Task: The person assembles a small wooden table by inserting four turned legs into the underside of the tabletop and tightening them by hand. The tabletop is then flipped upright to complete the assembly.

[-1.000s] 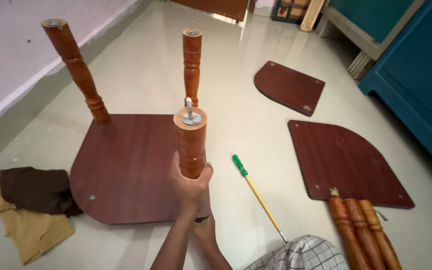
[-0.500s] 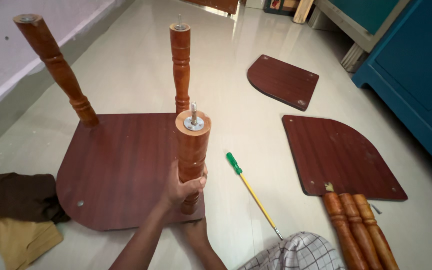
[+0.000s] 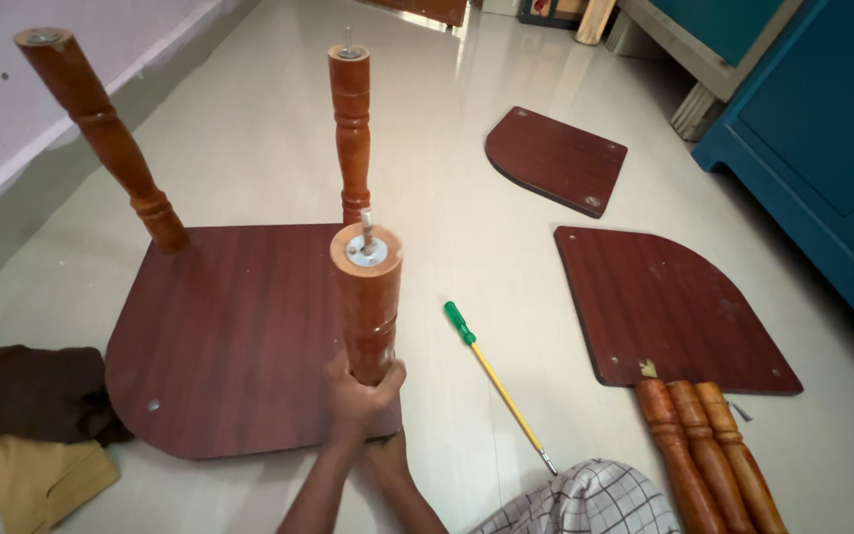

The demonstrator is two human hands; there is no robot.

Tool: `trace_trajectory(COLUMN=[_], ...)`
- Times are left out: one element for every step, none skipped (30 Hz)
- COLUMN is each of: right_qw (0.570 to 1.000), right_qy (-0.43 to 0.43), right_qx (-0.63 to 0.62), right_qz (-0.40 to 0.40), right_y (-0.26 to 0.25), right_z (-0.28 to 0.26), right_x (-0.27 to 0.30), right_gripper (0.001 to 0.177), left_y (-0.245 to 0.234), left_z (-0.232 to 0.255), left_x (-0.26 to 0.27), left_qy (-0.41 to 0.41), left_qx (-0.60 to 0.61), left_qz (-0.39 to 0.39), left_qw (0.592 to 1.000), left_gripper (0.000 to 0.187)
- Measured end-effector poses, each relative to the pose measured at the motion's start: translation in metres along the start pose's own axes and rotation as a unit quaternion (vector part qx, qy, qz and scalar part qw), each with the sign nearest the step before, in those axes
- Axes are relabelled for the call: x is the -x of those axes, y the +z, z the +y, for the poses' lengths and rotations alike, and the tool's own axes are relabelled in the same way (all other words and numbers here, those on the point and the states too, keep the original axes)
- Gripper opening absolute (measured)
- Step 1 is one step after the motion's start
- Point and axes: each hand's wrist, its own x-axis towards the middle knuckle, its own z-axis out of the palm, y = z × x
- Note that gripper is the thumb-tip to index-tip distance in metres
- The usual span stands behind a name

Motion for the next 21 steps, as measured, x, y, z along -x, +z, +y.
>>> trace_trajectory(right_qw=[1.0, 1.0, 1.0, 1.0, 0.999, 0.999, 0.998, 0.998, 0.998, 0.998, 0.998, 0.998, 0.997, 0.997, 0.997, 0.996, 0.994, 0.993, 0.992, 0.992, 0.992], right_qy=[0.012, 0.017, 0.02, -0.009, -0.015, -0.02, -0.024, -0.016, -0.007, 0.002, -0.015, -0.034, -0.053, -0.057, -0.062, -0.068, -0.088, -0.103, -0.108, -0.105, -0.102], right_qx=[0.01, 0.017, 0.023, 0.011, 0.029, 0.047, 0.065, 0.062, 0.059, 0.055, 0.055, 0.054, 0.054, 0.044, 0.034, 0.024, 0.016, 0.007, 0.003, 0.004, 0.007], right_qz=[0.003, 0.006, 0.006, 0.004, 0.004, 0.001, -0.001, -0.001, -0.002, -0.003, -0.009, -0.015, -0.02, -0.029, -0.038, -0.049, -0.059, -0.065, -0.071, -0.072, -0.073], right_y=[0.001, 0.001, 0.002, 0.0, -0.001, -0.002, -0.002, -0.002, -0.002, -0.002, -0.002, -0.003, -0.004, -0.006, -0.008, -0.008, -0.007, -0.008, -0.008, -0.01, -0.012], right_z=[-0.003, -0.005, -0.007, -0.009, -0.011, -0.011, -0.011, -0.011, -0.01, -0.009, -0.007, -0.007, -0.007, -0.005, -0.002, 0.0, 0.003, 0.007, 0.011, 0.015, 0.019], right_x=[0.0, 0.002, 0.003, 0.002, 0.001, 0.0, 0.001, 0.001, 0.003, 0.005, 0.008, 0.007, 0.006, 0.006, 0.006, 0.003, 0.0, -0.002, -0.004, -0.005, -0.006], right_gripper=[0.08, 0.08, 0.081, 0.081, 0.082, 0.083, 0.085, 0.083, 0.08, 0.078, 0.079, 0.08, 0.081, 0.079, 0.077, 0.075, 0.072, 0.072, 0.072, 0.072, 0.072], left_y=[-0.006, -0.012, -0.017, -0.02, -0.022, -0.024, -0.025, -0.026, -0.028, -0.03, -0.031, -0.03, -0.028, -0.026, -0.025, -0.022, -0.017, -0.008, 0.0, 0.009, 0.018], left_z=[-0.007, -0.014, -0.02, -0.026, -0.03, -0.034, -0.036, -0.036, -0.034, -0.031, -0.027, -0.02, -0.013, -0.005, 0.003, 0.012, 0.019, 0.025, 0.03, 0.033, 0.034], left_x=[-0.003, -0.007, -0.011, -0.017, -0.021, -0.024, -0.025, -0.024, -0.022, -0.019, -0.014, -0.01, -0.005, 0.002, 0.011, 0.016, 0.021, 0.028, 0.031, 0.03, 0.026], left_qy=[0.018, 0.021, 0.024, 0.029, 0.016, 0.003, -0.01, -0.009, -0.008, -0.008, -0.022, -0.033, -0.044, -0.004, 0.038, 0.08, 0.072, 0.062, 0.052, 0.044, 0.035], left_qx=[0.046, 0.078, 0.109, 0.143, 0.147, 0.151, 0.154, 0.153, 0.152, 0.149, 0.114, 0.077, 0.04, 0.001, -0.038, -0.078, -0.095, -0.11, -0.124, -0.128, -0.132], left_qz=[-0.043, -0.09, -0.137, -0.184, -0.202, -0.219, -0.236, -0.241, -0.245, -0.249, -0.231, -0.214, -0.196, -0.143, -0.089, -0.032, 0.018, 0.068, 0.117, 0.138, 0.159], left_qw=[0.998, 0.993, 0.984, 0.972, 0.968, 0.964, 0.959, 0.958, 0.958, 0.957, 0.966, 0.973, 0.979, 0.99, 0.995, 0.993, 0.993, 0.99, 0.984, 0.981, 0.978], left_gripper=[0.015, 0.014, 0.013, 0.011, 0.009, 0.007, 0.005, 0.005, 0.006, 0.006, 0.01, 0.014, 0.018, 0.032, 0.047, 0.062, 0.067, 0.072, 0.078, 0.073, 0.068])
